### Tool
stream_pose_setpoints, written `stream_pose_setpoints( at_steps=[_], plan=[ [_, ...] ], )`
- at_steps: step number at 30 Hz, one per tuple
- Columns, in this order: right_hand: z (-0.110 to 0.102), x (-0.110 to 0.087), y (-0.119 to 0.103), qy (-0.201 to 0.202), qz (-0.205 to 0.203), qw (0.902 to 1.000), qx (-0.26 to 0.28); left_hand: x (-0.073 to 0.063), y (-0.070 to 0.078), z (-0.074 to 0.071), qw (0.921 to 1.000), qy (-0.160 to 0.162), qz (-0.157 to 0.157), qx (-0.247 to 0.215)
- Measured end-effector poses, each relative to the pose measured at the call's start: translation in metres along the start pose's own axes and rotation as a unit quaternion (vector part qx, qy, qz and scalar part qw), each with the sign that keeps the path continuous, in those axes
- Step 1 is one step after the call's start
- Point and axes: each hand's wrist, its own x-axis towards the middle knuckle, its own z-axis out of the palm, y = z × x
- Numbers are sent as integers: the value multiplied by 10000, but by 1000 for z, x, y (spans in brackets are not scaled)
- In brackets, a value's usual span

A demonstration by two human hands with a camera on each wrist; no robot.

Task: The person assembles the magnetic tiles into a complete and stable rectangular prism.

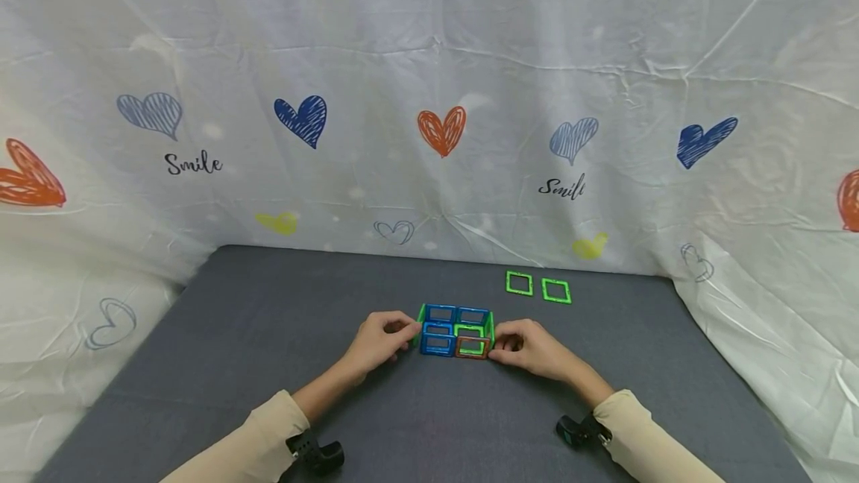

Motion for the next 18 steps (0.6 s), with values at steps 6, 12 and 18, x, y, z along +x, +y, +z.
stream_pose_setpoints(
  at_steps=[6,12,18],
  plan=[
    [-1,0,0,0,-11,10000,11,0,3,0,9998,-125,-138,-79],
    [0,0,1,-11,-44,10000,26,0,3,0,9995,-200,-223,-115],
    [0,0,2,2,-9,10000,18,0,5,-1,9991,-317,-248,-105]
  ],
)
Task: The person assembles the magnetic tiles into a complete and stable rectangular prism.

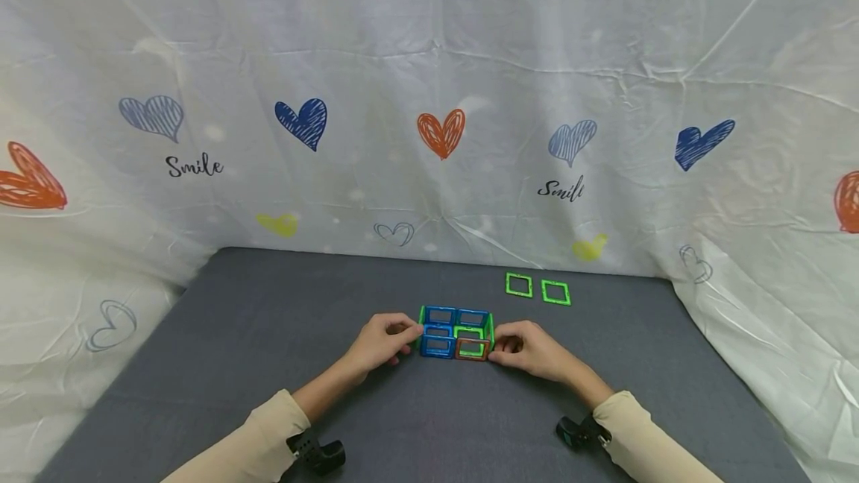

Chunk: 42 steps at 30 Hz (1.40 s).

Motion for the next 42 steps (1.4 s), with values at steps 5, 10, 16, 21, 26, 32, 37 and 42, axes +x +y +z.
stream_pose_setpoints(
  at_steps=[5,10,16,21,26,32,37,42],
  plan=[
    [0,0,1,4,26,10000,-15,0,1,-1,9999,-119,-12,9],
    [0,0,0,7,33,10000,0,-1,2,-2,9997,-243,-28,-27],
    [1,0,1,9,31,10000,7,-4,2,-4,9994,-351,21,-41],
    [0,0,-1,-7,54,10000,61,-4,1,-5,9992,-394,42,-51],
    [0,0,-2,-12,85,9999,76,-3,-1,-6,9987,-492,4,108],
    [0,1,-2,1,67,9999,84,-3,-2,-6,9980,-564,133,265],
    [1,1,-2,-4,62,9999,81,-2,-2,-9,9969,-669,231,355],
    [0,1,-1,-16,54,10000,52,-1,-2,-11,9935,-789,525,631]
  ],
)
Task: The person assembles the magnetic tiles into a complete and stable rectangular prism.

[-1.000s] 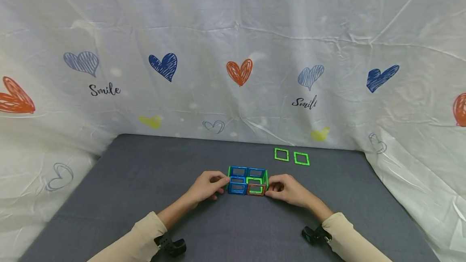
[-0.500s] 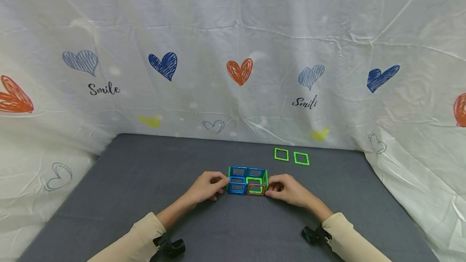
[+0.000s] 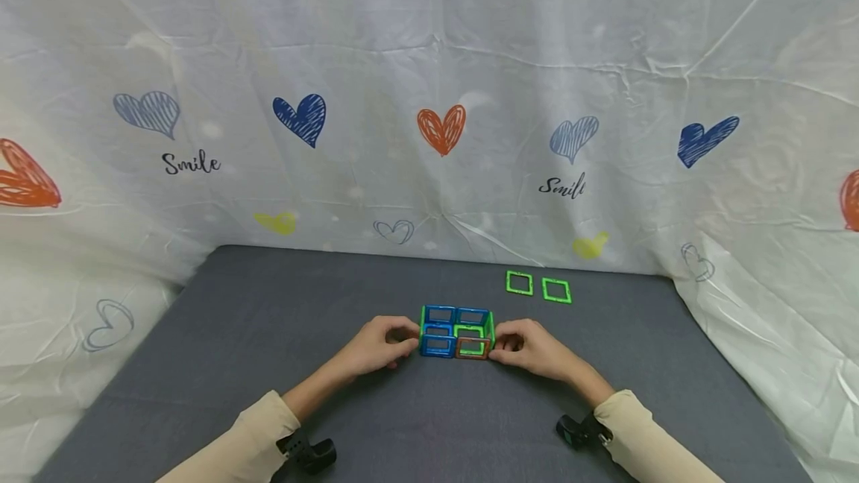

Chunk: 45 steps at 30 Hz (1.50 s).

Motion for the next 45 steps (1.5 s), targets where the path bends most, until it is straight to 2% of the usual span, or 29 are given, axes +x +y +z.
stream_pose_setpoints(
  at_steps=[7,14,21,30,36,41,45],
  plan=[
    [-12,-1,0,-204,-56,9997,90,3,-2,2,9961,55,501,726],
    [-39,-9,-1,-82,-87,9997,223,5,-6,4,9942,140,533,921],
    [-61,-25,12,391,-75,9991,165,5,-7,6,9936,137,649,913],
    [-87,-49,38,1241,-147,9919,-228,6,-7,4,9924,96,575,1083],
    [-100,-54,48,1529,391,9850,-698,5,-6,3,9909,61,609,1200],
    [-107,-51,58,1469,1012,9772,-1151,4,-7,2,9899,60,571,1300],
    [-112,-46,71,1363,1328,9752,-1132,4,-7,2,9891,51,552,1367]
  ],
)
